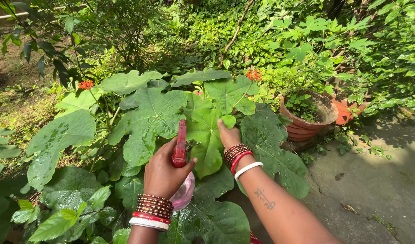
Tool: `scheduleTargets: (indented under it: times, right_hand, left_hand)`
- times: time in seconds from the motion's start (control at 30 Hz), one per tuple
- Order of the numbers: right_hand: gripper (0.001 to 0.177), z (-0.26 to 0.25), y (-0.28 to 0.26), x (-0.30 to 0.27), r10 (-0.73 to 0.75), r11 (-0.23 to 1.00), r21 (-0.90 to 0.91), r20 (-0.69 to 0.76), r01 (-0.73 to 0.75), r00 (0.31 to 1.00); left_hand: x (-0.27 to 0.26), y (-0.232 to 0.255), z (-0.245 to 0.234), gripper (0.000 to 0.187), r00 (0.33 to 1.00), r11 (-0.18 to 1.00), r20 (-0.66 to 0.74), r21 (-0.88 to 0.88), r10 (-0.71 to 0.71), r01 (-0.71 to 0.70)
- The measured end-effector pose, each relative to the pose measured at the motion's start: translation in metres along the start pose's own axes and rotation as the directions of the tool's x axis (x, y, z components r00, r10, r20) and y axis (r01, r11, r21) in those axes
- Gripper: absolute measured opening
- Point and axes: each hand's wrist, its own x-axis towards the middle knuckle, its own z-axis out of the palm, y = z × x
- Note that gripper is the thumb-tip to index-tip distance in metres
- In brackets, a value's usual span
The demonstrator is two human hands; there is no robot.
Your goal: The person sprays water onto the leaves of several potted plants using a spray bottle while using their other hand to move and turn the leaves.
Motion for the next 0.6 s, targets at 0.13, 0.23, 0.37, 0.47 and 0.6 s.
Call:
scheduleTargets:
  times: [0.13, 0.23, 0.37, 0.47, 0.6]
  right_hand:
    - [0.043, -0.006, 0.005, -0.010, -0.036, 0.995, -0.069, 0.379, 0.067, 0.925]
    - [0.042, -0.001, 0.000, -0.014, -0.098, 0.990, 0.121, 0.208, 0.074, 0.973]
    - [0.045, -0.012, -0.022, -0.023, 0.358, 0.776, 0.337, 0.459, -0.532, 0.813]
    - [0.038, -0.014, -0.019, -0.044, 0.279, 0.665, 0.413, 0.636, -0.623, 0.719]
    - [0.041, -0.005, -0.024, -0.074, 0.365, 0.623, 0.281, 0.721, -0.730, 0.589]
  left_hand:
    - [-0.002, 0.003, -0.001, 0.076, 0.998, 0.998, -0.022, -0.015, -0.054, 0.054]
    - [0.002, 0.003, -0.001, 0.076, 0.996, 0.996, -0.077, -0.079, -0.051, 0.045]
    - [0.006, -0.001, 0.003, 0.057, 0.977, 0.971, -0.075, -0.149, -0.201, 0.188]
    - [0.011, -0.006, 0.009, 0.062, 0.949, 0.967, -0.315, -0.246, -0.015, -0.067]
    - [0.021, -0.006, 0.019, 0.055, 0.933, 0.948, -0.314, -0.311, -0.173, 0.071]
